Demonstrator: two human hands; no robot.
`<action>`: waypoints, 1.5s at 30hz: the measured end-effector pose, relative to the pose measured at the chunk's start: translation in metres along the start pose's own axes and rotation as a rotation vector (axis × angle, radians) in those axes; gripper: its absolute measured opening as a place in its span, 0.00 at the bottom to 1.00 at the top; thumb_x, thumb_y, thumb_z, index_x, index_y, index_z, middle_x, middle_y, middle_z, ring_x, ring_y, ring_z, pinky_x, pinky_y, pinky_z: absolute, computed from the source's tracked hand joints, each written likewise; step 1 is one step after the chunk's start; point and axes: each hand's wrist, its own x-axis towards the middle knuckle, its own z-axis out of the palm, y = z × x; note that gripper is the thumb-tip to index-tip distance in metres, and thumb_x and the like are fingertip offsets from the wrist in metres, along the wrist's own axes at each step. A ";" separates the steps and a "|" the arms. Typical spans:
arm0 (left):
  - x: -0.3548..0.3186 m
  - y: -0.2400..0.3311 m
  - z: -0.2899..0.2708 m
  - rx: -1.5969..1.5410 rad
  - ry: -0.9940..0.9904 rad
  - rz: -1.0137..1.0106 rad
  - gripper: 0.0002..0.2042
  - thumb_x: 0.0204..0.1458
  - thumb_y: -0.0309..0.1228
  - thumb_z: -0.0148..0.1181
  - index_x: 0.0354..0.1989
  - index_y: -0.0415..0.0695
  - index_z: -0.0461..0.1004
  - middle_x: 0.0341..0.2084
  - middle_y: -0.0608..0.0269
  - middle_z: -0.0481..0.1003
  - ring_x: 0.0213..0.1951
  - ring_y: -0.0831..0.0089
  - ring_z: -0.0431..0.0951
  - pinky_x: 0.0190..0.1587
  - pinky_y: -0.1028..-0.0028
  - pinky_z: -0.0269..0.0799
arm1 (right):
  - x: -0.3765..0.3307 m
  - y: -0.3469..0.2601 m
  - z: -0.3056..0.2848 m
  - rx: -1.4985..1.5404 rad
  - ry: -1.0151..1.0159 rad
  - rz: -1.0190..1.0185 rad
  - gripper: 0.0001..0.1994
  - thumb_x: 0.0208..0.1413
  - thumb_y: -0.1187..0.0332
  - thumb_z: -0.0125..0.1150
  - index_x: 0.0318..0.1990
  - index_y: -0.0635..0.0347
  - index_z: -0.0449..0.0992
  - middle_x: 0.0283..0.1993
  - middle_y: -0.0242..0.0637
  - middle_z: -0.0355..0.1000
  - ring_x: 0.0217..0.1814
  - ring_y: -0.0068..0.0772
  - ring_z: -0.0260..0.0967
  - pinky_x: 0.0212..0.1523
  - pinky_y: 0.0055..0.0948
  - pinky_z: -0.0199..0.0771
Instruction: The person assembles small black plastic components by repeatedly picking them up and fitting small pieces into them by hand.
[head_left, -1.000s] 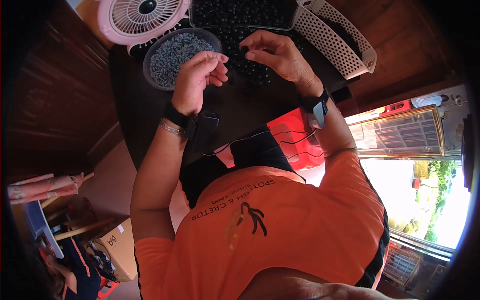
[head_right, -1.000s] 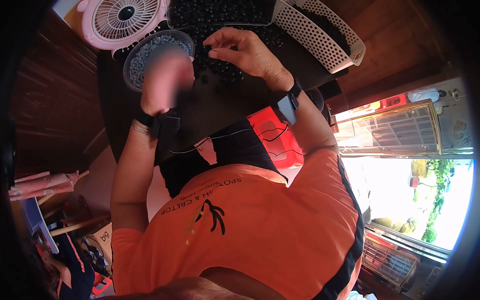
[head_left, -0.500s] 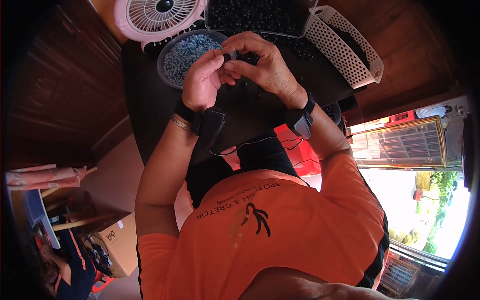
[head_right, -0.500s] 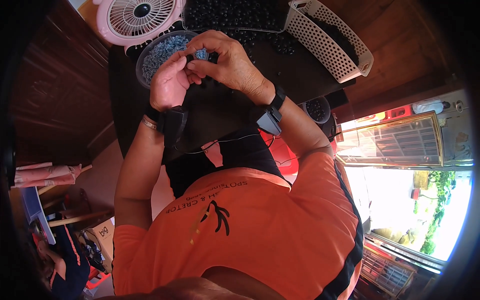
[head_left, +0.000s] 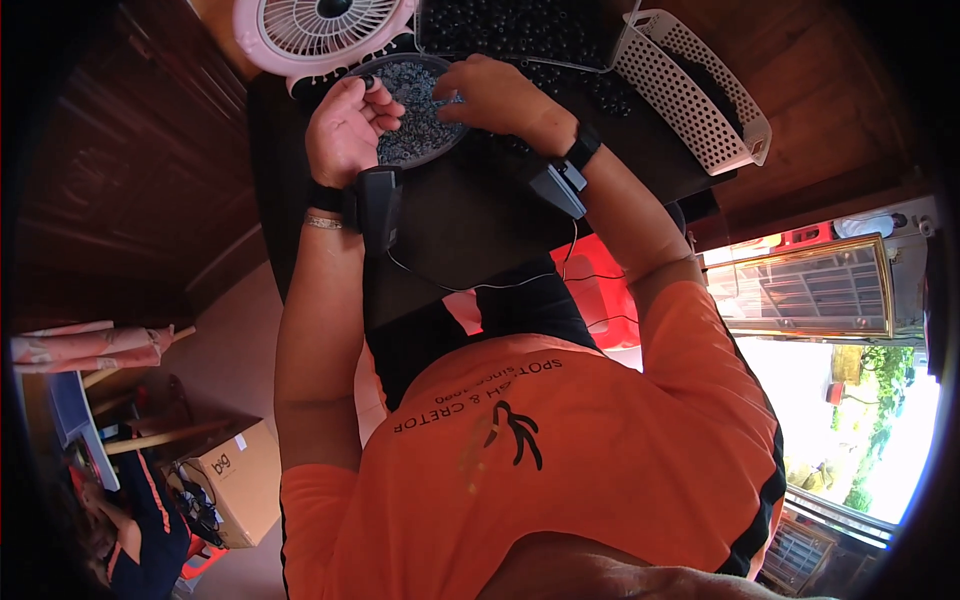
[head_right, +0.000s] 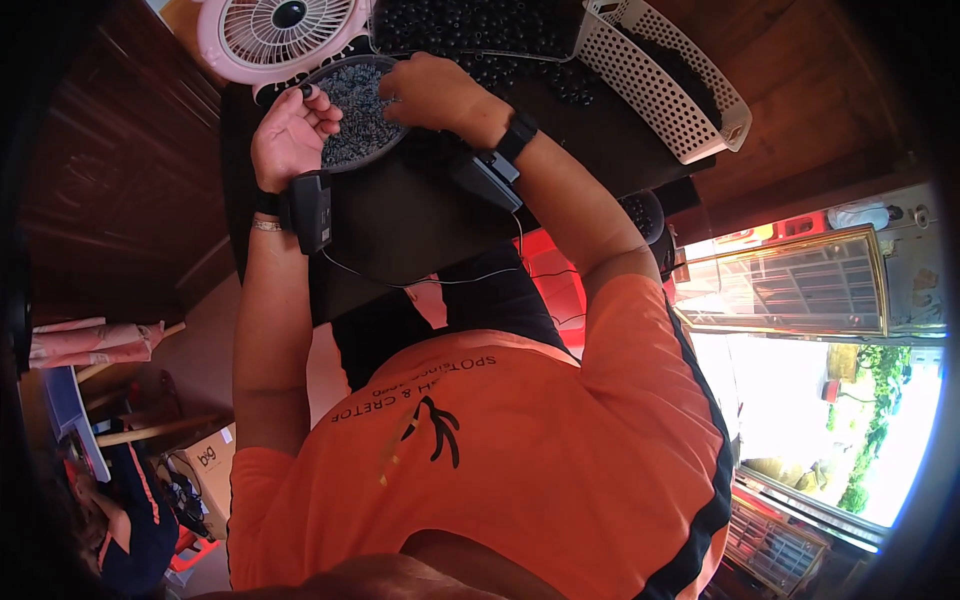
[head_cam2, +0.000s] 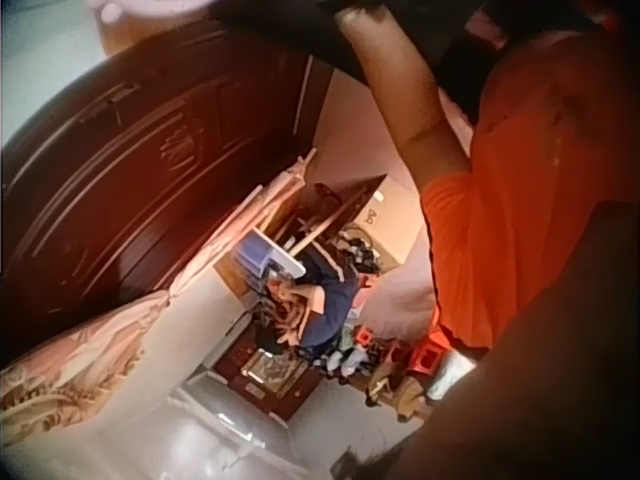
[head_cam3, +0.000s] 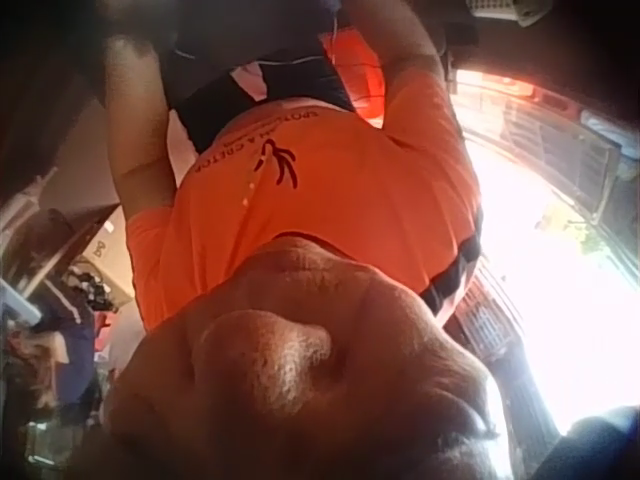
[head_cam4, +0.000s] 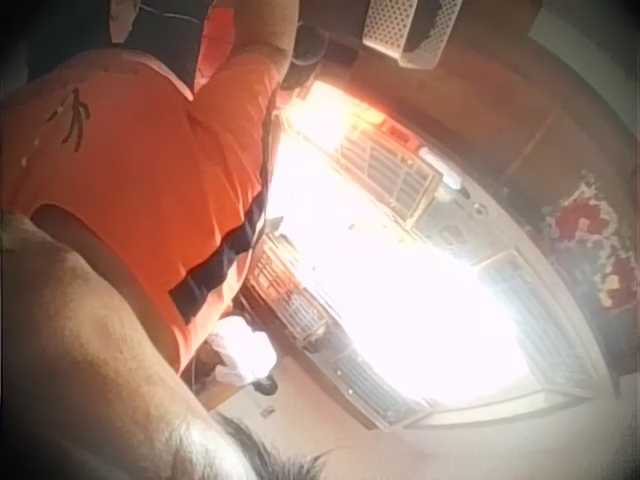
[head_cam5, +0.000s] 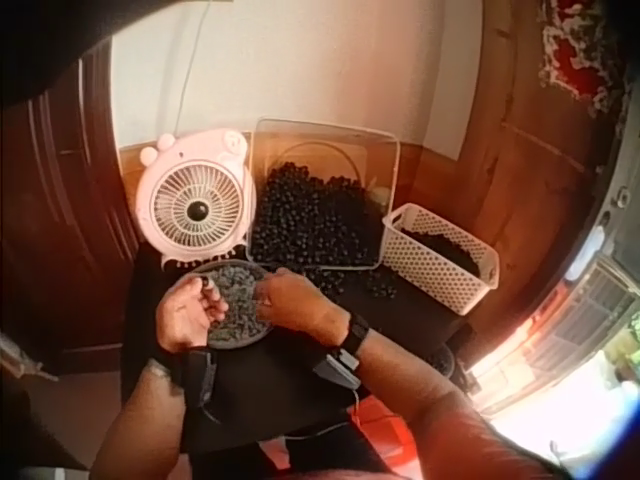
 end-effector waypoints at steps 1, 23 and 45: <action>0.001 -0.001 -0.001 -0.002 0.005 0.001 0.09 0.54 0.35 0.48 0.34 0.43 0.69 0.27 0.62 0.72 0.30 0.66 0.74 0.33 0.71 0.69 | 0.003 -0.003 0.006 -0.093 0.001 -0.021 0.13 0.46 0.62 0.60 0.39 0.56 0.78 0.39 0.38 0.74 0.40 0.39 0.71 0.42 0.36 0.70; -0.001 0.003 0.001 -0.030 0.122 -0.027 0.07 0.50 0.30 0.47 0.35 0.43 0.65 0.26 0.58 0.72 0.28 0.62 0.75 0.30 0.68 0.70 | 0.011 -0.004 0.014 -0.101 -0.016 -0.057 0.09 0.45 0.64 0.53 0.30 0.50 0.79 0.28 0.36 0.75 0.36 0.41 0.73 0.41 0.40 0.69; -0.003 0.001 0.003 0.017 0.166 -0.054 0.06 0.51 0.30 0.47 0.35 0.43 0.64 0.26 0.58 0.72 0.28 0.63 0.74 0.31 0.69 0.69 | 0.005 -0.014 0.024 -0.106 0.118 -0.119 0.11 0.45 0.58 0.60 0.32 0.54 0.78 0.34 0.35 0.72 0.42 0.41 0.69 0.45 0.37 0.65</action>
